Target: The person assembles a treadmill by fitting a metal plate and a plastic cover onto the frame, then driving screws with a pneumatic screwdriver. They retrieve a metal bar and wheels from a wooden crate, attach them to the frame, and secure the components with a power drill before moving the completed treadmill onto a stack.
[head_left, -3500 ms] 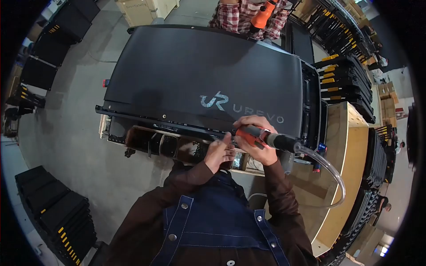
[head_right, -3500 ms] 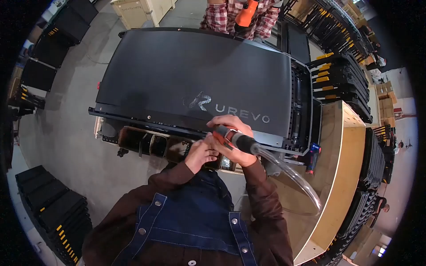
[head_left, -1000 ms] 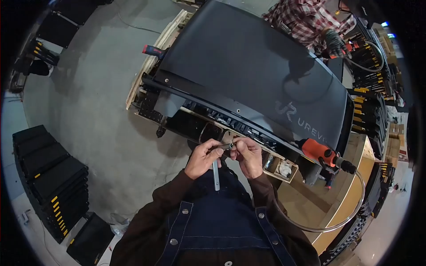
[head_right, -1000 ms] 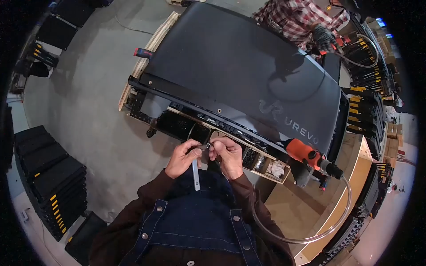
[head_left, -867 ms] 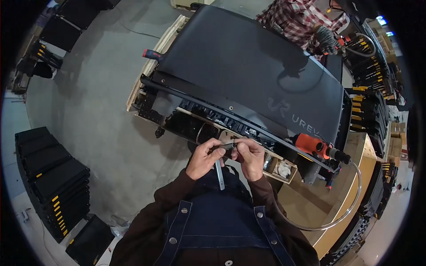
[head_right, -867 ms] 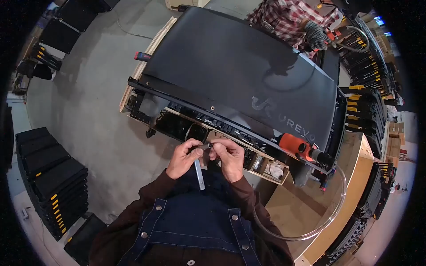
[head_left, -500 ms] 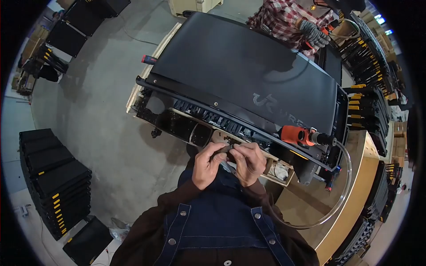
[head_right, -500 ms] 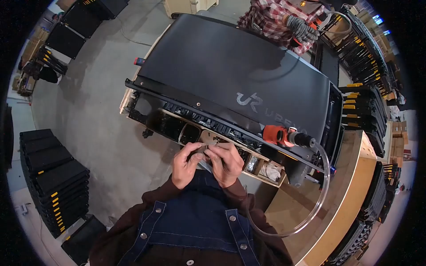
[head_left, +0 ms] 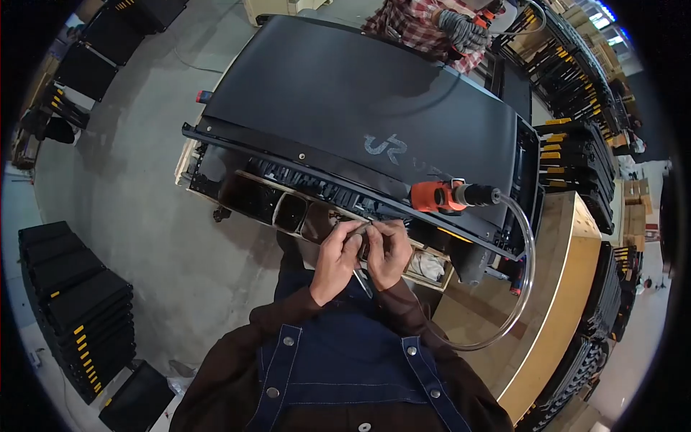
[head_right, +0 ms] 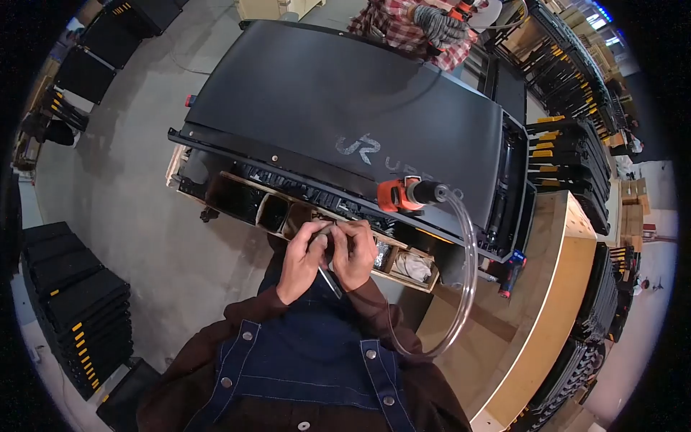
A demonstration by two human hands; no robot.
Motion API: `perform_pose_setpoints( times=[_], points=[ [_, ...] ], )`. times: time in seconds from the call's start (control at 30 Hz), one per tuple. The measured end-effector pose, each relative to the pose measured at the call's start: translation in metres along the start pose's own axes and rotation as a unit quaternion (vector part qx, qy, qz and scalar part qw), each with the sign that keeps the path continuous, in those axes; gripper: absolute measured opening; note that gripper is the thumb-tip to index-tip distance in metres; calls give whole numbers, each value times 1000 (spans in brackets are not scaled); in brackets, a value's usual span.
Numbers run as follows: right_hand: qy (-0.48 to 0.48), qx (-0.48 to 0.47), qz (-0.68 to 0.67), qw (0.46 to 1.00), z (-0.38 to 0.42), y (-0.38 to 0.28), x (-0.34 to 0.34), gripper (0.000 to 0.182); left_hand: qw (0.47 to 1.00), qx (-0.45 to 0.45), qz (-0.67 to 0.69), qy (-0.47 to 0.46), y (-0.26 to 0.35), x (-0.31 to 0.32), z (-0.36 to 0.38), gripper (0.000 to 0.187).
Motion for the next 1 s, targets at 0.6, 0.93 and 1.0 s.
perform_pose_setpoints(
  times=[0.6,0.93,1.0],
  points=[
    [-188,55,-95,976,-15,8,-45,18,932,-290,152,-154,-30,-9,-32,31],
    [-21,222,-170,960,-109,10,-69,79,893,-413,146,-100,-141,33,-87,23],
    [-89,197,-192,957,-125,19,-63,86,830,-468,274,-132,-163,45,-100,20]
  ],
)
Point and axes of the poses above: each hand's wrist, its own z-axis away from the middle knuckle, its own x-axis out of the palm, y = z × x, the point moved 1 cm from there along -z, towards the middle knuckle, and after that the axes turned 11 degrees about y, right-handed, at the moved point
